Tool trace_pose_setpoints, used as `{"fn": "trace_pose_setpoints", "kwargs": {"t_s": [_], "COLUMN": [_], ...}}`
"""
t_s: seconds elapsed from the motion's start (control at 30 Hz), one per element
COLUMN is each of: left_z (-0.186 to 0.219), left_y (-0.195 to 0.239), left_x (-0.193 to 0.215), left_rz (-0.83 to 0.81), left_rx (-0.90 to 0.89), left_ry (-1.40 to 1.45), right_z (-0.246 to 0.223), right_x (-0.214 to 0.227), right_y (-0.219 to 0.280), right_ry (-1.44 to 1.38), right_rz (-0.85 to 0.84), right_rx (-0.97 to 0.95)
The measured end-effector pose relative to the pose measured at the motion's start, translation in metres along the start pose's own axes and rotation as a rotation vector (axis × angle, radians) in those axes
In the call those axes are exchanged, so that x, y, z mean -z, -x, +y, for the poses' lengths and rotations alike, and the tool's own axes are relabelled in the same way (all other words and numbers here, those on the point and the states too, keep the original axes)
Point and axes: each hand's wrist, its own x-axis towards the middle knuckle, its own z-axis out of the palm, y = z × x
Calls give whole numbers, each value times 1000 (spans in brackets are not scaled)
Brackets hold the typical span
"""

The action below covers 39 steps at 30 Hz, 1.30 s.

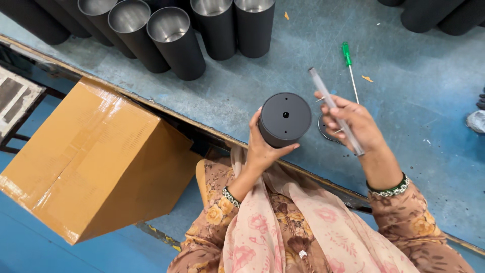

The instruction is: The person assembles a lighting fixture by hand, inserting a transparent glass tube into a black cylindrical housing and using a screwdriver to tighten a screw through a base plate.

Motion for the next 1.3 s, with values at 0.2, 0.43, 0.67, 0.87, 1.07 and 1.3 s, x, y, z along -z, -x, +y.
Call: {"fn": "trace_pose_setpoints", "kwargs": {"t_s": [0.2, 0.43, 0.67, 0.87, 1.07, 1.3], "left_z": [26, -4, -15, -15, -13, -17], "left_y": [41, 24, 22, 22, 21, 18], "left_x": [-26, -9, -5, -4, -3, -4], "left_rz": [68, -12, -100, -97, -76, -56], "left_rx": [-153, -137, -93, -99, -154, -242], "left_ry": [-229, -104, 10, -26, -30, -44], "right_z": [-15, -39, -53, -50, -48, -48], "right_x": [-30, -79, -105, -112, -122, -123], "right_y": [23, 16, 0, -15, -13, -6], "right_ry": [833, 1428, 1679, 1764, 1781, 1828], "right_rz": [103, -34, -41, -17, 32, 62], "right_rx": [169, 288, 192, 169, 138, 133]}}
